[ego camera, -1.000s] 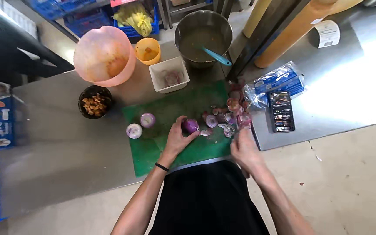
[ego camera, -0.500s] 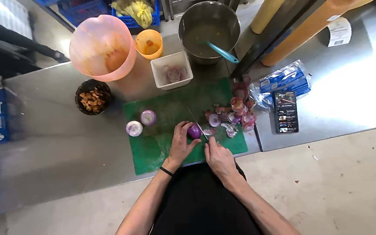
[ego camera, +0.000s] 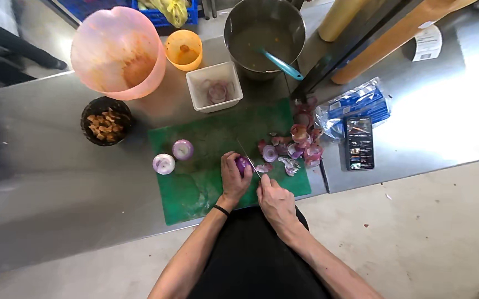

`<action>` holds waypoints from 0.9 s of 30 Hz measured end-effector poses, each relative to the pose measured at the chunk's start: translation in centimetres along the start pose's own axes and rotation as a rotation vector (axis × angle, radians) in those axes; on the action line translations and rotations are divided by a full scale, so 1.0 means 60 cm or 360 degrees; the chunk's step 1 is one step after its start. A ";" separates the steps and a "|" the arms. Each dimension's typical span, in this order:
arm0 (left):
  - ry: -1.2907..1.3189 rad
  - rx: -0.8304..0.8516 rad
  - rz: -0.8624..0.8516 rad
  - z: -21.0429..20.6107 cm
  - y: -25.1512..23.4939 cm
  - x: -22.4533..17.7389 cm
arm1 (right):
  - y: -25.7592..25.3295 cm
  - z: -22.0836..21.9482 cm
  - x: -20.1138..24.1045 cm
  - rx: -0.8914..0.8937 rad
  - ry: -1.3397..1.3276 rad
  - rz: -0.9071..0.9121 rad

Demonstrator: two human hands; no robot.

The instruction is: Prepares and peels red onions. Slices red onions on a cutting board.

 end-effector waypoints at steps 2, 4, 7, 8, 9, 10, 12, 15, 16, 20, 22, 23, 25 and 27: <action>0.0012 -0.0021 0.0021 -0.009 -0.010 0.000 | 0.002 0.000 -0.001 -0.0028 0.0006 0.0043; 0.0001 -0.0052 0.0007 -0.016 -0.015 0.001 | 0.003 0.000 -0.002 -0.0020 0.0008 0.0057; 0.0003 -0.0103 -0.0025 -0.019 -0.013 0.003 | 0.002 -0.002 -0.002 -0.0009 0.0016 0.0043; 0.0013 -0.0121 -0.0036 -0.019 -0.010 0.004 | 0.002 -0.003 -0.001 -0.0006 0.0011 0.0037; 0.0028 -0.0142 -0.0048 -0.018 -0.005 0.004 | 0.001 -0.003 0.000 0.0005 0.0006 0.0028; 0.0039 -0.0159 -0.0066 -0.015 0.001 0.004 | 0.001 -0.004 0.000 0.0015 0.0005 0.0019; 0.0048 -0.0166 -0.0058 -0.016 0.002 0.004 | 0.000 -0.004 0.000 0.0038 -0.0004 0.0010; 0.0067 -0.0138 -0.0010 -0.023 -0.005 0.007 | -0.001 -0.002 -0.002 0.0094 -0.0028 0.0027; 0.0073 -0.0125 -0.0005 -0.023 -0.005 0.008 | -0.002 -0.001 -0.002 0.0103 -0.0038 0.0037; 0.0080 -0.0114 -0.0018 -0.024 -0.006 0.009 | -0.006 -0.001 -0.003 0.0145 -0.0091 0.0031; 0.0080 -0.0101 -0.0027 -0.024 -0.006 0.009 | -0.011 -0.002 -0.002 0.0175 -0.0124 0.0020; 0.0085 -0.0101 -0.0028 -0.024 -0.006 0.010 | -0.013 -0.002 0.000 0.0202 -0.0135 0.0003; 0.0079 -0.0105 -0.0029 -0.025 -0.005 0.010 | -0.015 -0.001 0.001 0.0226 -0.0132 -0.0017; 0.0064 -0.0106 -0.0025 -0.025 -0.004 0.006 | -0.008 0.002 -0.001 0.0243 -0.0124 -0.0026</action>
Point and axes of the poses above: each hand's wrist, its own y-axis away from the middle knuckle, its own z-axis out of the back of the hand, x = y × z, the point moved 4 cm from there along -y, towards the middle knuckle, and after that the axes turned 9 degrees about -y, right-handed, at the moved point
